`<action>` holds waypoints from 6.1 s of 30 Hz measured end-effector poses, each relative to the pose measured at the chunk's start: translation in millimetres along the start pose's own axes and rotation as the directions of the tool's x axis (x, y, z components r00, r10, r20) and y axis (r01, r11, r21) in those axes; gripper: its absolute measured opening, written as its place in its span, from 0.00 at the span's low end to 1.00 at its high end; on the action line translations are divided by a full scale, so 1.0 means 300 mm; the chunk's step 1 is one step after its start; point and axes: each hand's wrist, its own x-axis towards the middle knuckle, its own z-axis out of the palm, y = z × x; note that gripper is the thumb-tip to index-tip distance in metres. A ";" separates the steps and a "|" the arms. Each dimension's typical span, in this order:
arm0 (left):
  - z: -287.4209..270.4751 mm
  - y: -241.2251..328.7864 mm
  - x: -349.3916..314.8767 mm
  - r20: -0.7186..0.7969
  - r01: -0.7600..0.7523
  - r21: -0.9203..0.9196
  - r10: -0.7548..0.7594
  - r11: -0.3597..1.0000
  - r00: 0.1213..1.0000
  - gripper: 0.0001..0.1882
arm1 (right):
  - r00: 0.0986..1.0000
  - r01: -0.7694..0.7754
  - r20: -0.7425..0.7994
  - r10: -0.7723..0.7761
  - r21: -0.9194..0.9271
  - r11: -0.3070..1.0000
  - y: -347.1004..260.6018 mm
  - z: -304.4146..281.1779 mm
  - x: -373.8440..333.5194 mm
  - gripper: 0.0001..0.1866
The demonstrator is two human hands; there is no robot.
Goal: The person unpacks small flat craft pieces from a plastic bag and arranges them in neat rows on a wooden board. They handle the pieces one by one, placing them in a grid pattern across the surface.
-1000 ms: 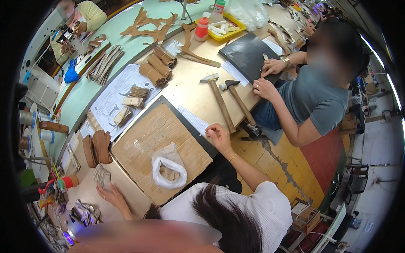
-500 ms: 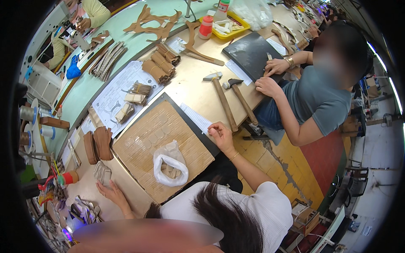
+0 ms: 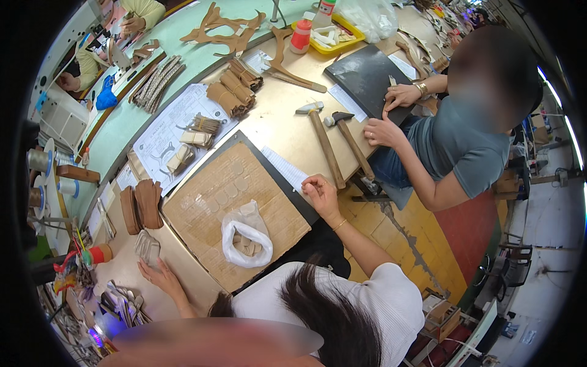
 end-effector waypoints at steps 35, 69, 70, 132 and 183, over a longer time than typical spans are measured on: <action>-0.134 0.352 -0.224 0.112 0.090 -0.496 -0.039 0.864 0.993 0.26 | 0.864 0.373 0.462 -0.200 -0.322 0.870 -0.301 0.191 -0.077 0.12; -0.288 0.389 -0.078 0.150 0.152 -0.988 -0.077 0.023 0.986 0.14 | 0.851 0.468 0.494 -0.181 -0.555 0.688 -0.221 0.049 -0.118 0.27; -0.264 0.362 -0.091 0.233 0.258 -0.943 -0.135 0.210 0.963 0.13 | 0.855 0.458 0.490 -0.172 -0.555 0.695 -0.225 0.044 -0.119 0.27; -0.267 0.358 -0.222 0.460 0.519 -0.794 -0.245 0.317 0.853 0.14 | 0.729 0.589 0.664 -0.167 -0.483 0.647 -0.286 0.190 -0.254 0.11; -0.071 0.552 -0.432 0.830 0.916 -0.317 0.395 -0.248 0.394 0.21 | 0.668 0.573 0.625 -0.404 -0.087 0.815 -0.374 0.268 -0.310 0.14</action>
